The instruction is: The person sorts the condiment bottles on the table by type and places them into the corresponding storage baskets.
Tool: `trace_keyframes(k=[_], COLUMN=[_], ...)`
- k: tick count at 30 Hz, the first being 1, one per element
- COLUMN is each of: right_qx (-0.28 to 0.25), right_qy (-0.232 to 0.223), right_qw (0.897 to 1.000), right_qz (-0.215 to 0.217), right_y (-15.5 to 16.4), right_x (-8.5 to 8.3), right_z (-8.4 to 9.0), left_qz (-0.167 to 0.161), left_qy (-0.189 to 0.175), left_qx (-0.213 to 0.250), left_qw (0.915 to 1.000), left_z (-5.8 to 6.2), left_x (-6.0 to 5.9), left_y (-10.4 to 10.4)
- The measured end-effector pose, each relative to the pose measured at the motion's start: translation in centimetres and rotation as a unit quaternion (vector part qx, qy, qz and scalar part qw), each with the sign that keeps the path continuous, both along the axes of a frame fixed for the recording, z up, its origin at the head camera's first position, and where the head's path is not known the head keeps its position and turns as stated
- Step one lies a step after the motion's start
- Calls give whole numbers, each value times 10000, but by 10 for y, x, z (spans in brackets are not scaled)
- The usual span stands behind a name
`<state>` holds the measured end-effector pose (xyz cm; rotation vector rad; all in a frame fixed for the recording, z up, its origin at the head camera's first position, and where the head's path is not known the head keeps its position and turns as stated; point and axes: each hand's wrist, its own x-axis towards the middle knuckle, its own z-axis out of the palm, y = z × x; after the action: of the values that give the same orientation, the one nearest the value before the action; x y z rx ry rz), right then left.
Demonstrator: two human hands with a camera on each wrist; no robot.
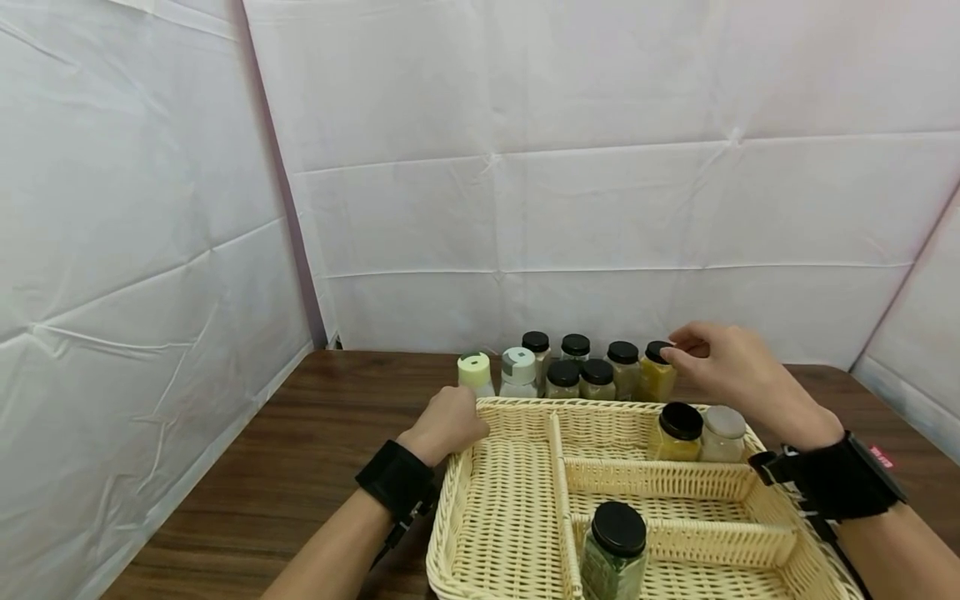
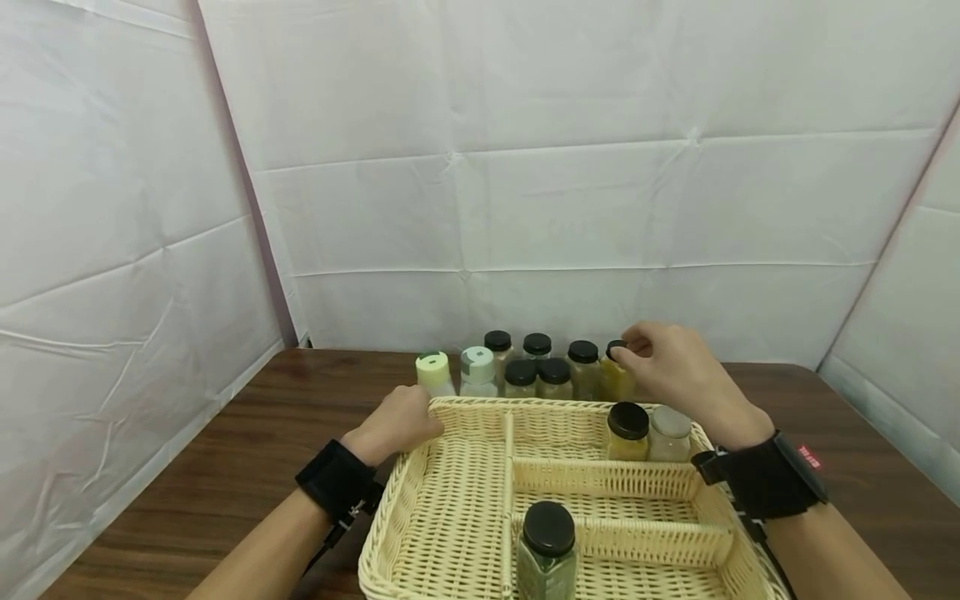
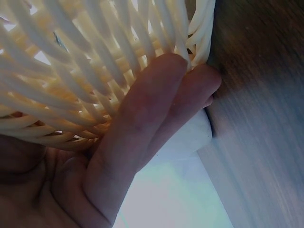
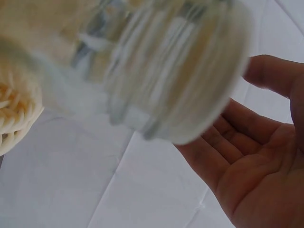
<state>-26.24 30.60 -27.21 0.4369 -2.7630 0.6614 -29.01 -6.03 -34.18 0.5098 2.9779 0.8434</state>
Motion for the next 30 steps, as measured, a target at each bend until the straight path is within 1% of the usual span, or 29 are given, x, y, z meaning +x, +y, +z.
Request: trace_keyframes(k=[2, 6, 7, 14, 17, 22, 30], right_qx=[-116, -103, -145, -190, -217, -256, -364], right_qy=[-115, -200, -254, -318, -288, -85, 126], right_qw=[9998, 9997, 9996, 9993, 9993, 9996, 9992], right_qz=[69, 10, 55, 8, -35, -82, -94], right_y=[0, -1, -1, 3, 6, 10, 12], right_x=[0, 0, 1, -2, -6, -15, -22], right_z=[2, 5, 6, 5, 3, 1, 1], left_qz=[-12, -9, -4, 11, 18, -5, -211], left_qy=[12, 13, 30, 45, 46, -11, 61], left_qx=[-14, -29, -27, 7, 34, 46, 99], left_qw=[10000, 10000, 10000, 10000, 10000, 10000, 9997], left_z=[-1, -1, -1, 0, -1, 1, -1], left_x=[0, 0, 1, 1, 1, 1, 0], left_y=[0, 0, -1, 0, 0, -1, -3])
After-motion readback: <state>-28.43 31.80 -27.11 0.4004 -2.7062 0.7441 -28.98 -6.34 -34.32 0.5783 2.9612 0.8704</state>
